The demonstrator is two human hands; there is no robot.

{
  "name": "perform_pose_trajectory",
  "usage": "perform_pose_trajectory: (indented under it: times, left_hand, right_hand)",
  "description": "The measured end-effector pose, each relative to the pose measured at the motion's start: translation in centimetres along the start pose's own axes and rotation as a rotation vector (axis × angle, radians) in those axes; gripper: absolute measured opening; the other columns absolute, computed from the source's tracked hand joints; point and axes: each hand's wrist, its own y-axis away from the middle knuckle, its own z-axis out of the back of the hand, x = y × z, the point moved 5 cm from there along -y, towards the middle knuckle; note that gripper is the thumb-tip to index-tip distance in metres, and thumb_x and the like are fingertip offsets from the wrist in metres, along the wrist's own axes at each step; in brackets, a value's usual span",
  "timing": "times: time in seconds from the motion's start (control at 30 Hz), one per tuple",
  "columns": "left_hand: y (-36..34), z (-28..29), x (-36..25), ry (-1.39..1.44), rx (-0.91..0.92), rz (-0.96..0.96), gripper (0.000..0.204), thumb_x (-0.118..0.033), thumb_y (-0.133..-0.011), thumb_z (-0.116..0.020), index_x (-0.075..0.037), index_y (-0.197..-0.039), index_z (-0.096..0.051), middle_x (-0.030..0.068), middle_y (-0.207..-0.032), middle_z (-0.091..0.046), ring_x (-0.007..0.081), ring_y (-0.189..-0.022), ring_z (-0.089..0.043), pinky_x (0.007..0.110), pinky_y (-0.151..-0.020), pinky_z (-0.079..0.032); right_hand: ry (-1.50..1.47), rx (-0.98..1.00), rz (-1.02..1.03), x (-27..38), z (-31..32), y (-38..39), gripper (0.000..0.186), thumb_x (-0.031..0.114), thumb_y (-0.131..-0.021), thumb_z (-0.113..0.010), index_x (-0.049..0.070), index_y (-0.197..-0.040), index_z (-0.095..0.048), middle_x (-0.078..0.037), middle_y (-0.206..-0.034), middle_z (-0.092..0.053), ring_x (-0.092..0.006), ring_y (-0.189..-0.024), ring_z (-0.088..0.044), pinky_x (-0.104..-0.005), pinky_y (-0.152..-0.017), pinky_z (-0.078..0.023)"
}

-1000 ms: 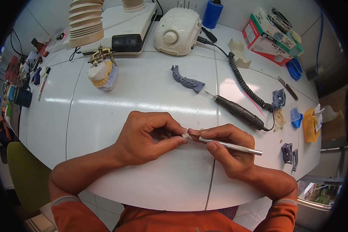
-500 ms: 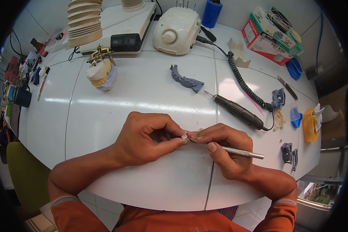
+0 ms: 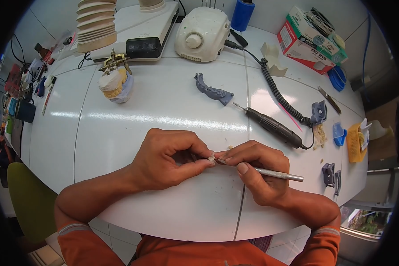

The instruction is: The recorder is using a craft knife to trim and shape a small prosthetic tooth at a dental lab bench.

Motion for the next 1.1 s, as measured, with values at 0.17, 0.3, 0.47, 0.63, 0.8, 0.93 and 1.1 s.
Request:
perform_pose_trajectory:
  times: [0.17,0.3,0.47,0.63,0.8,0.93,1.1]
  left_hand:
    - [-0.04,-0.02,0.05,-0.006,0.007,-0.018,0.011,-0.002,-0.09,-0.086,0.001,-0.099,-0.079,0.0101,-0.092,-0.082,0.0148,-0.081,-0.079,0.028,-0.071,-0.064]
    - [-0.02,-0.05,0.1,-0.001,0.007,-0.031,0.011,-0.003,-0.091,-0.086,0.0,-0.099,-0.08,0.0093,-0.091,-0.082,0.0142,-0.08,-0.079,0.027,-0.07,-0.062]
    - [0.05,0.0,0.2,0.002,0.014,0.006,0.011,-0.005,-0.092,-0.085,-0.001,-0.1,-0.08,0.0086,-0.09,-0.082,0.0138,-0.08,-0.079,0.026,-0.069,-0.061]
    - [0.01,-0.15,0.23,0.04,0.013,0.042,0.012,-0.006,-0.092,-0.085,0.0,-0.101,-0.08,0.0091,-0.09,-0.081,0.0141,-0.078,-0.078,0.027,-0.068,-0.062]
    - [-0.07,0.02,-0.1,0.001,0.054,0.041,0.012,-0.002,-0.092,-0.084,0.001,-0.102,-0.079,0.0101,-0.093,-0.082,0.0147,-0.083,-0.08,0.027,-0.072,-0.064]
    - [-0.08,-0.01,-0.08,0.0,0.07,0.051,0.012,0.001,-0.092,-0.083,0.003,-0.104,-0.078,0.0106,-0.096,-0.082,0.0148,-0.087,-0.081,0.026,-0.076,-0.066]
    - [-0.22,0.07,-0.32,0.0,0.074,0.058,0.012,0.002,-0.092,-0.083,0.003,-0.103,-0.078,0.0108,-0.096,-0.082,0.0144,-0.086,-0.08,0.026,-0.075,-0.065]
  right_hand:
    - [0.019,-0.004,0.025,-0.09,-0.07,0.02,0.014,-0.003,-0.099,-0.063,-0.007,-0.108,-0.073,-0.023,-0.109,-0.079,-0.0277,-0.102,-0.082,-0.032,-0.081,-0.063]
    - [0.059,0.0,0.029,0.1,-0.19,-0.03,0.016,-0.006,-0.094,-0.063,-0.006,-0.107,-0.073,-0.023,-0.109,-0.08,-0.0276,-0.099,-0.082,-0.0331,-0.082,-0.064]
    - [0.09,-0.003,0.011,0.37,-0.37,0.02,0.019,-0.009,-0.091,-0.064,-0.005,-0.107,-0.073,-0.022,-0.109,-0.08,-0.0269,-0.097,-0.082,-0.0324,-0.08,-0.064]
    - [0.12,-0.01,0.052,0.53,-0.48,0.0,0.019,-0.009,-0.09,-0.064,-0.005,-0.106,-0.073,-0.022,-0.108,-0.08,-0.0253,-0.095,-0.081,-0.0318,-0.078,-0.064]
    - [0.116,-0.004,0.038,0.57,-0.33,-0.02,0.018,-0.01,-0.089,-0.064,-0.005,-0.105,-0.073,-0.022,-0.107,-0.08,-0.0247,-0.093,-0.081,-0.0326,-0.079,-0.065]
    - [0.123,-0.011,0.034,0.55,-0.54,-0.07,0.019,-0.011,-0.089,-0.064,-0.005,-0.104,-0.073,-0.021,-0.105,-0.08,-0.0253,-0.093,-0.081,-0.0335,-0.08,-0.065]
    - [0.122,-0.033,0.089,0.57,-0.49,-0.03,0.019,-0.011,-0.088,-0.065,-0.006,-0.105,-0.073,-0.021,-0.103,-0.079,-0.0269,-0.096,-0.082,-0.0344,-0.082,-0.066]
